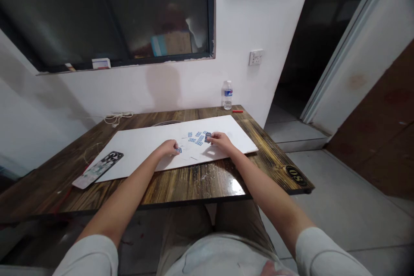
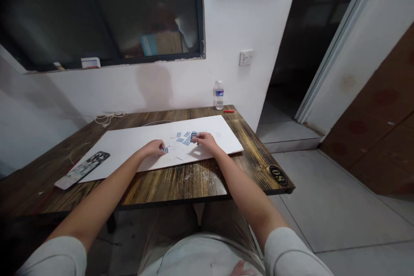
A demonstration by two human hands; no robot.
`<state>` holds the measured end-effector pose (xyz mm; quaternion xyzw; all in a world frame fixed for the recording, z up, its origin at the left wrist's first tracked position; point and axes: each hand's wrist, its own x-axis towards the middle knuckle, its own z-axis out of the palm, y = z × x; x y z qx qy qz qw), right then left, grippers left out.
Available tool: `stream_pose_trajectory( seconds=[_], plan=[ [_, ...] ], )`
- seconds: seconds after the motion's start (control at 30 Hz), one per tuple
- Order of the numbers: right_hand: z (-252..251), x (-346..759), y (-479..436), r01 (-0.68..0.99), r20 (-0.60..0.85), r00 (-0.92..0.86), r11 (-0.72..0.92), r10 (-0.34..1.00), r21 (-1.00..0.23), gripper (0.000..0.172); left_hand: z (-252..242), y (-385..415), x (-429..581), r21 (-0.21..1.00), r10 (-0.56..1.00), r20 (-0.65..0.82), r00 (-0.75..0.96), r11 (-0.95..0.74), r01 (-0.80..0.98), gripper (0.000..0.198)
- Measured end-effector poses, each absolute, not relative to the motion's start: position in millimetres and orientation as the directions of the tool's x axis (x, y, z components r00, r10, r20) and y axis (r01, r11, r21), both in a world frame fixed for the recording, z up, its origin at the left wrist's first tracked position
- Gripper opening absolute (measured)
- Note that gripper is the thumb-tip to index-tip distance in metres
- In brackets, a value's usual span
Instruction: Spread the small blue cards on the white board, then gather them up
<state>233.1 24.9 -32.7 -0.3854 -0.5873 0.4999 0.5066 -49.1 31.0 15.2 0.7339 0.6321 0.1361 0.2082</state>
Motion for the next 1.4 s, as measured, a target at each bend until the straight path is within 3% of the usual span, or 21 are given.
stream_pose_trajectory(
  seconds=[0.07, 0.17, 0.33, 0.43, 0.6, 1.2, 1.4],
  plan=[
    [-34.2, 232.1, 26.3, -0.047, 0.206, -0.192, 0.201, 0.959, -0.978, 0.038, 16.9, 26.8, -46.5, 0.509, 0.987, -0.023, 0.157, -0.124, 0.852, 0.024],
    [-36.0, 230.0, 27.1, -0.012, 0.187, -0.190, 0.189, 0.964, -0.982, 0.039, 18.7, 19.0, -35.6, 0.671, 0.991, 0.050, 0.121, -0.123, 0.731, 0.026],
    [-35.8, 226.1, 23.0, 0.012, 0.182, -0.178, 0.188, 0.967, -0.982, 0.039, 16.2, 3.0, 2.9, 0.967, 0.998, -0.038, 0.051, 0.024, 0.255, 0.042],
    [-35.1, 224.3, 19.3, 0.019, 0.182, -0.190, 0.189, 0.965, -0.982, 0.038, 9.0, -3.3, 27.0, 0.998, 0.999, -0.053, -0.005, 0.054, 0.044, 0.047],
    [-34.6, 222.8, 16.2, 0.032, 0.188, -0.212, 0.199, 0.959, -0.979, 0.039, -11.4, -4.9, 46.9, 0.988, 0.996, -0.079, -0.043, 0.072, -0.137, 0.048],
    [-35.0, 215.6, 11.4, 0.115, 0.235, -0.368, 0.295, 0.899, -0.948, 0.038, -18.4, -13.5, 35.2, 0.951, 0.970, 0.238, 0.055, -0.244, 0.189, 0.040],
    [-33.7, 215.1, 10.2, 0.120, 0.294, -0.307, 0.343, 0.905, -0.932, 0.039, -17.1, -16.2, 34.0, 0.985, 0.979, 0.143, 0.146, -0.155, 0.076, 0.046]
  ],
)
